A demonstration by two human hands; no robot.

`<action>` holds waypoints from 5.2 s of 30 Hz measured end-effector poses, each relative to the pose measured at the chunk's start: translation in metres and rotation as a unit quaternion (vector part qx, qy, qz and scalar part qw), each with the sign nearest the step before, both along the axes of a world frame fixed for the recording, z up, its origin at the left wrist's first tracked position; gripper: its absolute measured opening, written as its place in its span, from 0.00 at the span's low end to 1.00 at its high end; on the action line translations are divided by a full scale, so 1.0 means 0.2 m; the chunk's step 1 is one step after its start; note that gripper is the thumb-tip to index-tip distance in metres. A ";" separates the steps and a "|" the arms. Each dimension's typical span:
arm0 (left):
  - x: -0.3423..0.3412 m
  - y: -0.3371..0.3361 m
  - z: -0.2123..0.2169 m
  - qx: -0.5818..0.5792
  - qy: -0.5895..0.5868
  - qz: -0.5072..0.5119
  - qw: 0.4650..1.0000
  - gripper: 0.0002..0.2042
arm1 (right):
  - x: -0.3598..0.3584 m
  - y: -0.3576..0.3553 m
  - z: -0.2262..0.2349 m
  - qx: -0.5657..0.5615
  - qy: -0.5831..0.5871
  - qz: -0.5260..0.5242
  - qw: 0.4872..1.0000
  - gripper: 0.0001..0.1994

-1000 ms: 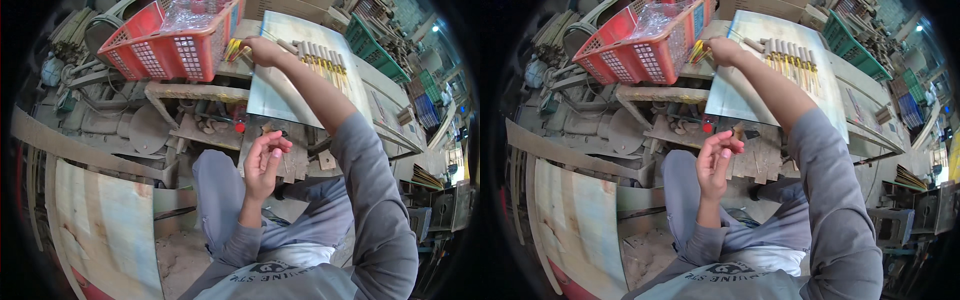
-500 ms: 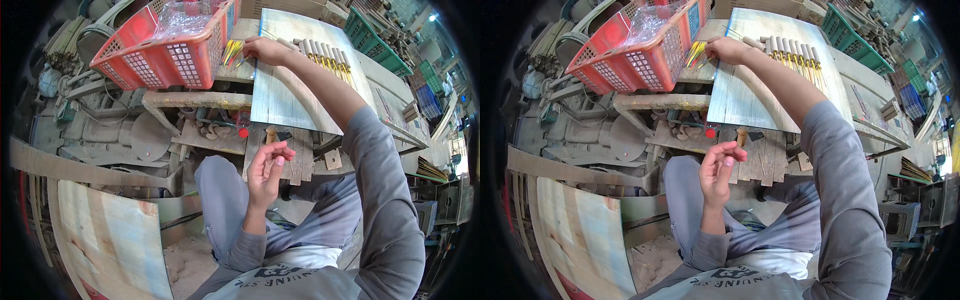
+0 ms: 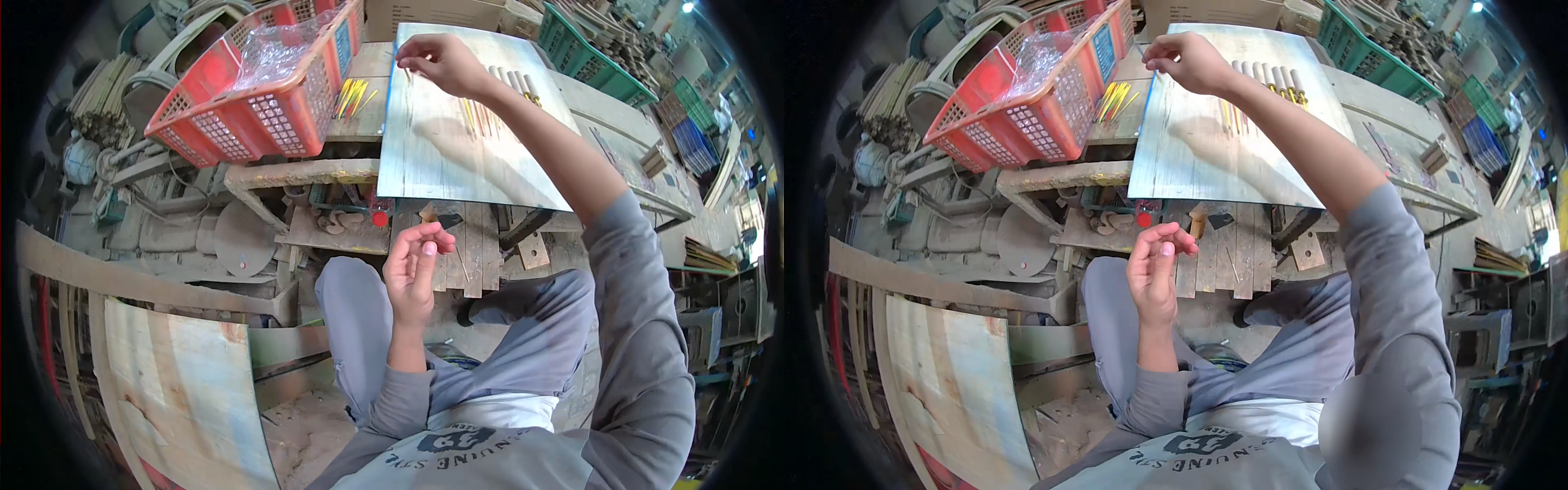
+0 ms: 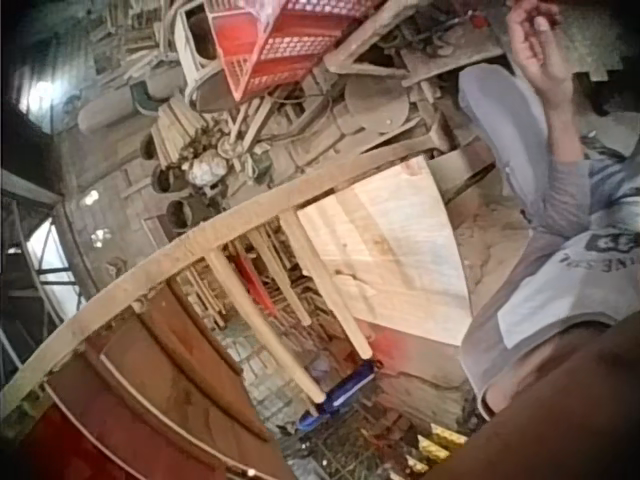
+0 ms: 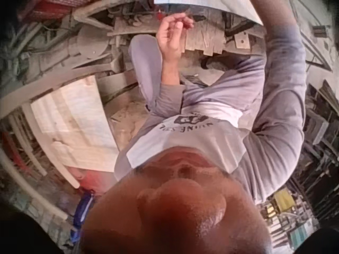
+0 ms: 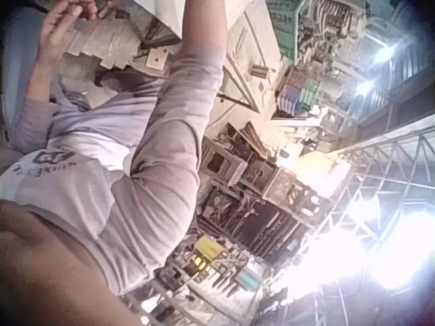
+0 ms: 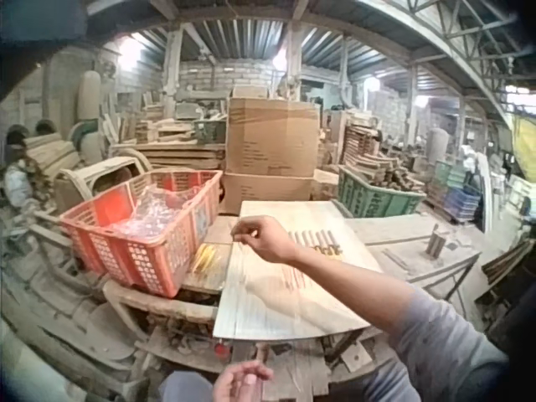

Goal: The person sits on the floor in a workshop and assembles small wooden components. They insert thin colored sticks into cylindrical wooden pieces and use a metal tool to tap them into place. The person repeats this process with multiple sticks and wooden cylinders.

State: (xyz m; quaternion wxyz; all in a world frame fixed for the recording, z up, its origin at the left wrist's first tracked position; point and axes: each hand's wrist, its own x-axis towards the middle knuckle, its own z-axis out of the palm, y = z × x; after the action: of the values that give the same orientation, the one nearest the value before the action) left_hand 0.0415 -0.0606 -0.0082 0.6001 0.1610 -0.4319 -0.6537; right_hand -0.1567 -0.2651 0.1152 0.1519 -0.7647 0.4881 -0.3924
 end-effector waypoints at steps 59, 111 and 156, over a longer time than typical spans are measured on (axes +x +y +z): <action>-0.33 0.35 0.10 0.163 0.129 -0.164 0.964 0.05 | 0.07 1.77 -0.36 0.069 -0.487 -0.099 0.865 0.27; -0.25 0.28 0.09 -0.136 0.052 -0.110 0.983 0.17 | 0.01 1.87 -0.02 -0.074 -0.213 -0.162 0.961 0.13; -0.20 0.25 0.11 -0.162 -0.033 -0.090 0.982 0.13 | 0.16 1.75 0.01 -0.117 0.039 -0.077 0.989 0.09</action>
State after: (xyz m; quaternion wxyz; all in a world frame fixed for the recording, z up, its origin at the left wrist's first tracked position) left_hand 0.0011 -0.0105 0.0133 0.5424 0.0439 -0.5648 -0.6204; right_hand -0.1242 0.0843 0.1168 0.0118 -0.7522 0.5013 -0.4275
